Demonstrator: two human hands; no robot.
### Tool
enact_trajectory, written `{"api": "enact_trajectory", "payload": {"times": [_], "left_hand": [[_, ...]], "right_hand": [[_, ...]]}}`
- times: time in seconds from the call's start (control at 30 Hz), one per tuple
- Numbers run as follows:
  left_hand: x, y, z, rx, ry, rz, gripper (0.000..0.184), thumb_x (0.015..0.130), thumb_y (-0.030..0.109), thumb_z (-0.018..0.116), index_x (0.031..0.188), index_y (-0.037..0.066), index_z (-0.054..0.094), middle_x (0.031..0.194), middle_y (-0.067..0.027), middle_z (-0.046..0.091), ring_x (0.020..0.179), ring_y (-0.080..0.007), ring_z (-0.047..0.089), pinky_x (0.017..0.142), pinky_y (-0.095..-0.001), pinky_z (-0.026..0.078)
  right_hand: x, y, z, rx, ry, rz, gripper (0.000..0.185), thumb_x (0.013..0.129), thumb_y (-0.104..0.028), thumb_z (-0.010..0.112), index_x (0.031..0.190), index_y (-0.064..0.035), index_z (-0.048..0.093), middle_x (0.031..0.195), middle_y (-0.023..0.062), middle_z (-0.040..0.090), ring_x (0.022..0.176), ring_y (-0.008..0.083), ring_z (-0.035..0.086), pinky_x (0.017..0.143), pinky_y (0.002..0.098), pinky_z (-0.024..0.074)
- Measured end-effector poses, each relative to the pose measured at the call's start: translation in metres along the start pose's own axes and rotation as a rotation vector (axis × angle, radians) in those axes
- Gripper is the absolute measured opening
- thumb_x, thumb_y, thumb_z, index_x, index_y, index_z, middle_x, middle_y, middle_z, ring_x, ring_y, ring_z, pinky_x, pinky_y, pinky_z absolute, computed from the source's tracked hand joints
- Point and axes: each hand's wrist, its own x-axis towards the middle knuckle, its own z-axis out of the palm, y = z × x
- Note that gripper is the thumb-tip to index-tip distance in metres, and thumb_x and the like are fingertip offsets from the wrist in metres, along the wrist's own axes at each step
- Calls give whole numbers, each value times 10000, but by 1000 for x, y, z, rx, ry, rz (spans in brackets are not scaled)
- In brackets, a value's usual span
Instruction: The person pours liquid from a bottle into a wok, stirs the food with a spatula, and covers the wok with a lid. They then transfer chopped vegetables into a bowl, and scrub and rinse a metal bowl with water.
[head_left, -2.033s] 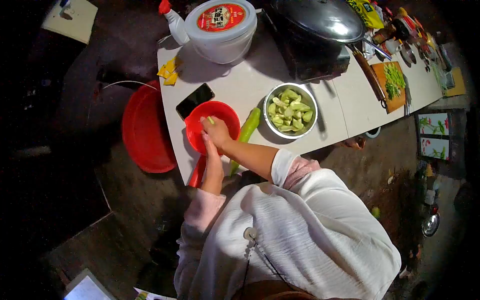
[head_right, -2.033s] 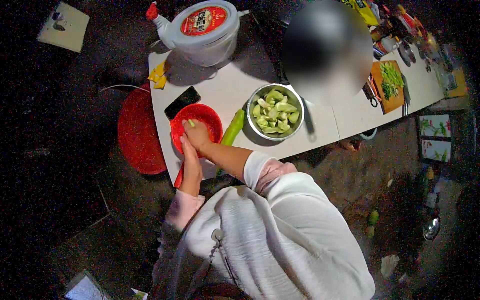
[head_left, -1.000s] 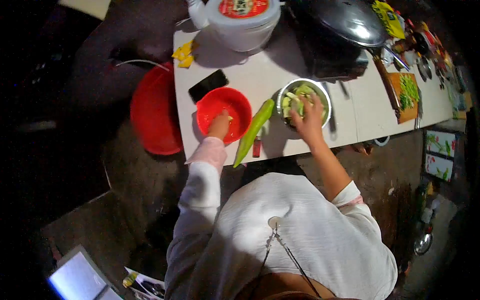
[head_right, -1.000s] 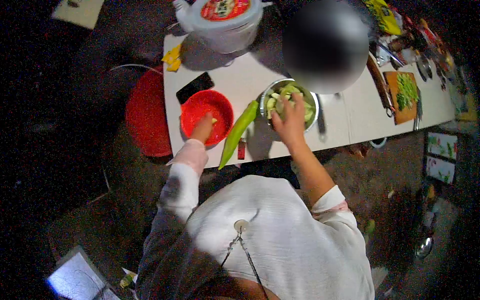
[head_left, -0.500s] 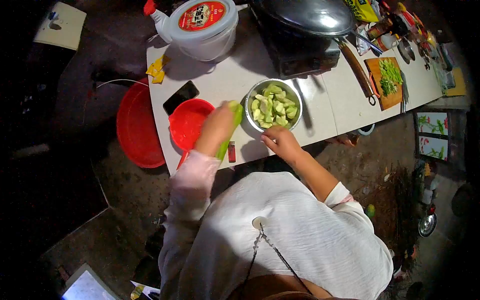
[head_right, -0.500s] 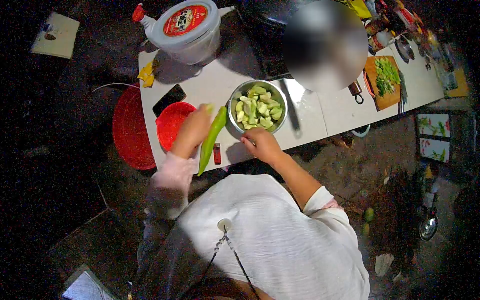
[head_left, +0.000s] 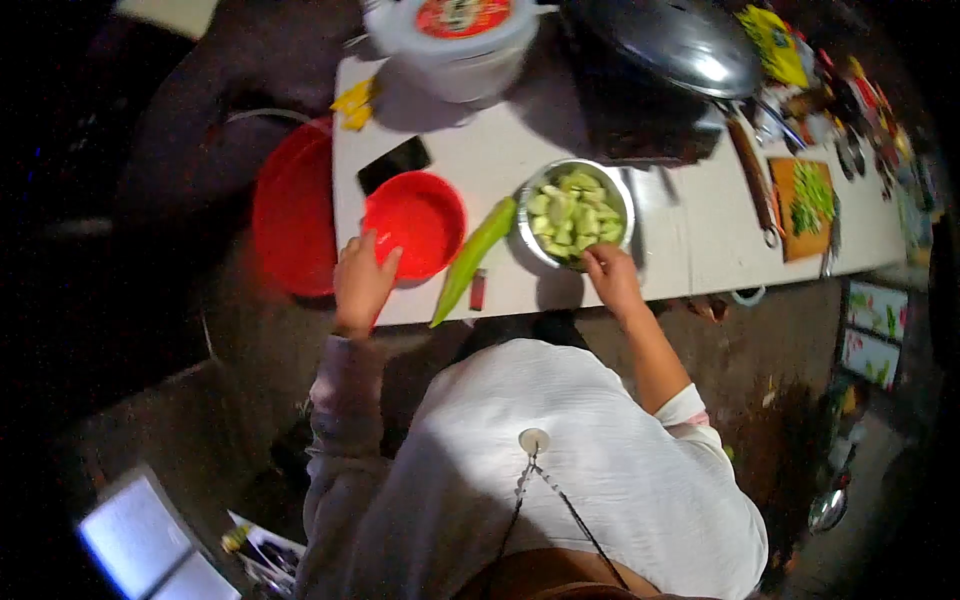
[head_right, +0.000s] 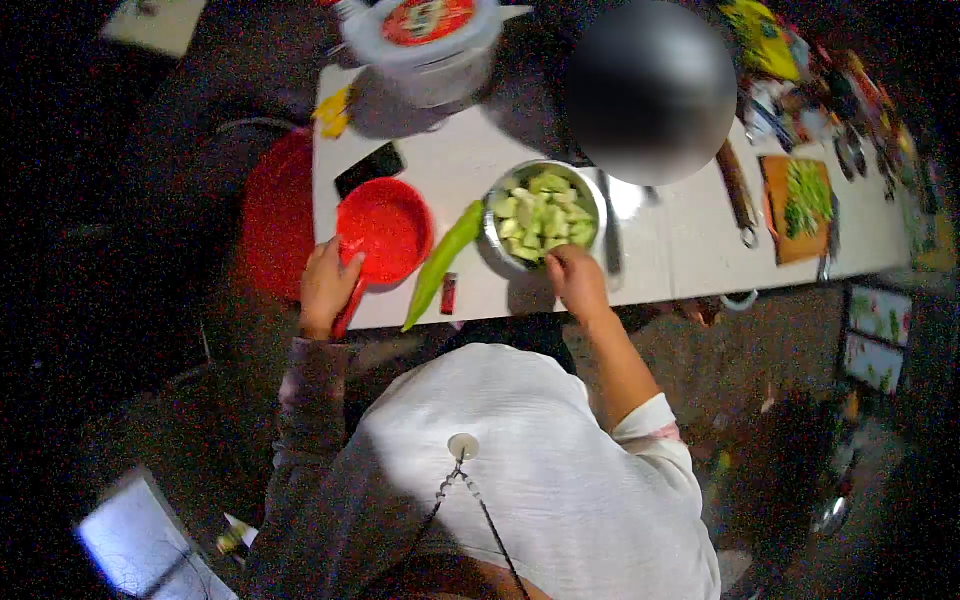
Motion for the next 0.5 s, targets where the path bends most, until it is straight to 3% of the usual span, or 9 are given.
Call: {"api": "enact_trajectory", "payload": {"times": [0.07, 0.13, 0.17, 0.2, 0.27, 0.43, 0.5], "left_hand": [[-15, -64, 17, 76, -18, -105, 546, 767, 409, 555, 1098, -19, 486, 1006, -216, 545, 925, -335, 532, 779, -391, 432], [-17, -118, 48, -141, -497, -185, 606, 752, 487, 553, 1047, -39, 490, 895, -193, 571, 807, -303, 572, 699, -390, 456], [-11, -120, 45, -359, -742, -67, 492, 776, 415, 582, 1018, -2, 488, 815, -115, 589, 673, -223, 584, 583, -332, 475], [-15, -121, 47, -371, -734, -77, 492, 776, 415, 582, 1018, -2, 488, 815, -115, 589, 673, -223, 584, 583, -332, 475], [-20, -120, 58, -1128, -893, -271, 350, 789, 331, 591, 931, 28, 489, 744, -79, 572, 590, -159, 568, 509, -275, 450], [-27, -124, 75, -1336, -885, -218, 251, 785, 229, 592, 922, 43, 493, 694, -48, 533, 514, -126, 528, 460, -248, 428], [-38, -122, 72, -1372, -865, -211, 221, 766, 172, 592, 913, 41, 492, 667, -34, 514, 528, -126, 525, 444, -254, 427]], "right_hand": [[4, -9, 15, 95, -32, 22, 163, 788, -142, 551, 838, 8, 591, 813, 173, 585, 733, 325, 565, 654, 375, 450], [12, -34, 29, 64, -74, -68, 145, 785, -122, 562, 849, 5, 593, 790, 170, 583, 702, 313, 570, 638, 361, 455], [13, -51, 38, 112, -71, -78, 141, 781, -117, 568, 850, 4, 592, 786, 170, 581, 702, 312, 569, 639, 358, 455], [15, -70, 46, 160, -66, -84, 138, 777, -112, 573, 851, 3, 592, 782, 170, 580, 702, 312, 569, 641, 355, 456], [23, -101, 69, 35, -104, -313, 110, 792, -106, 560, 838, -9, 583, 781, 147, 560, 694, 275, 549, 624, 345, 443], [76, -148, 140, -124, -370, -587, 134, 773, -111, 550, 871, -31, 593, 783, 144, 570, 772, 309, 552, 665, 341, 449], [98, -144, 171, -748, -576, -640, 171, 751, -135, 548, 883, -53, 617, 847, 134, 599, 819, 303, 571, 701, 355, 469]]}}
